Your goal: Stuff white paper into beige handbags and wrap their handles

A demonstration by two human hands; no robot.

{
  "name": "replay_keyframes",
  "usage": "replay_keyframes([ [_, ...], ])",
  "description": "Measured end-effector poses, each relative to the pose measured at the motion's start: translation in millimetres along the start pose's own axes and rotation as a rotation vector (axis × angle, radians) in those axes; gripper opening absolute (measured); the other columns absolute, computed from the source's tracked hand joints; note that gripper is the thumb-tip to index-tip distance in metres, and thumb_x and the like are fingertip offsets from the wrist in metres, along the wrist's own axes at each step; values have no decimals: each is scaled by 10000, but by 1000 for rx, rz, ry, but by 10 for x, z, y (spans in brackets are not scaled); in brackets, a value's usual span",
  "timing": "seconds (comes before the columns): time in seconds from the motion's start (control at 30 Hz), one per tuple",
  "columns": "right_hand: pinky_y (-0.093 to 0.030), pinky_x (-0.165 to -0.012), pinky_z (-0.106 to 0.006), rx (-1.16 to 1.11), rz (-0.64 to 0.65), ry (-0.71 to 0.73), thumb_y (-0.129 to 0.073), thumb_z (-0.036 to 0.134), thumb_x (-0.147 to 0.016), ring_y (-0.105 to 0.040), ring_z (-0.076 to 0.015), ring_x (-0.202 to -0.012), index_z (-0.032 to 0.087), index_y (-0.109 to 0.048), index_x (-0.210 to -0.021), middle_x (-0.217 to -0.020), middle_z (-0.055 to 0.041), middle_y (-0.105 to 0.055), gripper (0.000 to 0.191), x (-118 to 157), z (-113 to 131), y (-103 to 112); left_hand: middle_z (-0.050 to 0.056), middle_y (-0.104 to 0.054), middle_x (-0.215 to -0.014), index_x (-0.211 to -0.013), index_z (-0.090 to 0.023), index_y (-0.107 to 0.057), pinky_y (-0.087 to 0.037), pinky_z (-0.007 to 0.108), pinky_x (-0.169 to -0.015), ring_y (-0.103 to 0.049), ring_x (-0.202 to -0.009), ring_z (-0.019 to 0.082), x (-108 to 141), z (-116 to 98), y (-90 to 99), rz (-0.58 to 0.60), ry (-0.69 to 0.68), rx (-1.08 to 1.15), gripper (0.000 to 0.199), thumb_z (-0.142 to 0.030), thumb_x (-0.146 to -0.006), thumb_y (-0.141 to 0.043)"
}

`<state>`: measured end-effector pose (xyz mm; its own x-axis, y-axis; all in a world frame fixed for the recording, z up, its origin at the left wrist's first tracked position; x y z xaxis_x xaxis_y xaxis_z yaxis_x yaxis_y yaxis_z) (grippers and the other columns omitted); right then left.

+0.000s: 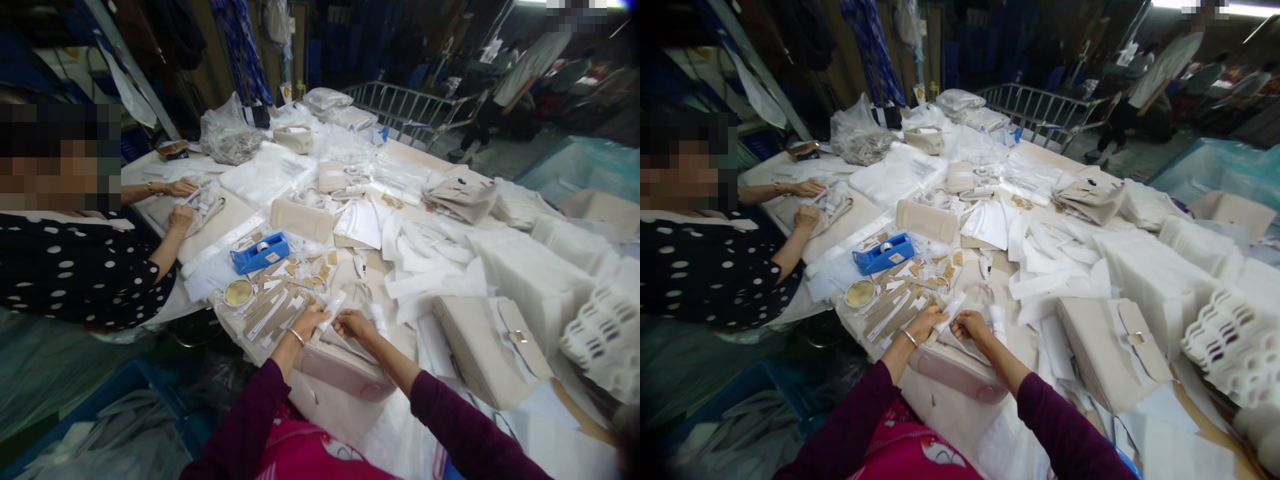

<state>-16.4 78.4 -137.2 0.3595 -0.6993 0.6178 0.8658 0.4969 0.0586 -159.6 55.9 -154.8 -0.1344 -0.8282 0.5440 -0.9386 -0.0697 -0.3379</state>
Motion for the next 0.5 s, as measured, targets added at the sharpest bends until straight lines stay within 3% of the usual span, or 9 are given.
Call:
replay_keyframes([
  [0.03, -467, -486, -232, -25, 7, 9, -542, 164, -737, -548, -103, -491, 162, -511, -780, -631, 1, -606, 52, 46, -27, 33, 6, -576, -554, -682, -121, -569, -387, 237, -476, -521, -475, 110, 14, -10, 0, -9, -1, -10, 381, -414, -535, -764],
  [0.1, -493, -572, -252, -37, -12, 123, -610, 124, -620, -603, -130, -615, 184, -494, -894, -739, 3, -638, 304, 140, -50, 107, -9, -545, -527, -653, -129, -557, -363, 229, -464, -499, -462, 101, 44, -35, -4, -22, -2, -39, 368, -417, -541, -757],
  [0.17, -494, -655, -267, 47, -68, 286, -614, 111, -593, -612, -145, -712, 195, -498, -951, -783, 4, -636, 385, 215, -35, 173, -8, -545, -531, -653, -130, -562, -358, 229, -472, -501, -475, 104, 71, -62, -14, -25, 0, -70, 359, -420, -550, -746],
  [0.3, -455, -657, -268, 432, -207, 468, -501, 160, -752, -572, -139, -635, 196, -591, -854, -723, -6, -612, 141, 216, 106, 220, 3, -559, -536, -640, -127, -576, -350, 230, -479, -498, -479, 108, 87, -96, -26, -30, 6, -102, 322, -404, -565, -723],
  [0.37, -430, -683, -267, 636, -259, 576, -484, 186, -800, -570, -149, -709, 200, -626, -781, -825, -36, -618, 144, 164, 261, 205, 17, -575, -550, -633, -122, -585, -354, 236, -488, -506, -486, 116, 70, -92, -34, -21, 9, -109, 286, -368, -567, -715],
  [0.43, -410, -743, -267, 813, -230, 705, -496, 196, -814, -555, -174, -850, 201, -643, -728, -925, -55, -606, 170, 91, 427, 160, 29, -589, -567, -647, -121, -599, -362, 241, -501, -518, -501, 126, 38, -78, -44, -24, 3, -121, 236, -319, -572, -704],
  [0.5, -396, -788, -267, 916, -106, 780, -506, 163, -803, -527, -186, -925, 196, -646, -715, -939, -60, -601, 168, -13, 547, 100, 21, -579, -557, -638, -133, -599, -358, 240, -504, -511, -505, 124, 5, -58, -50, -61, -8, -143, 183, -273, -575, -698],
])
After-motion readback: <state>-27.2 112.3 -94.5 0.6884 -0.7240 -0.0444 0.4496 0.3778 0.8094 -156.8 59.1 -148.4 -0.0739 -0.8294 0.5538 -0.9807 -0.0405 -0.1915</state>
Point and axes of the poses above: each hand's wrist, its own x-axis away from the middle knuckle, its own y-axis out of the back of the hand, z = x × y, the point moved 3 cm from there along -x, towards the middle knuckle
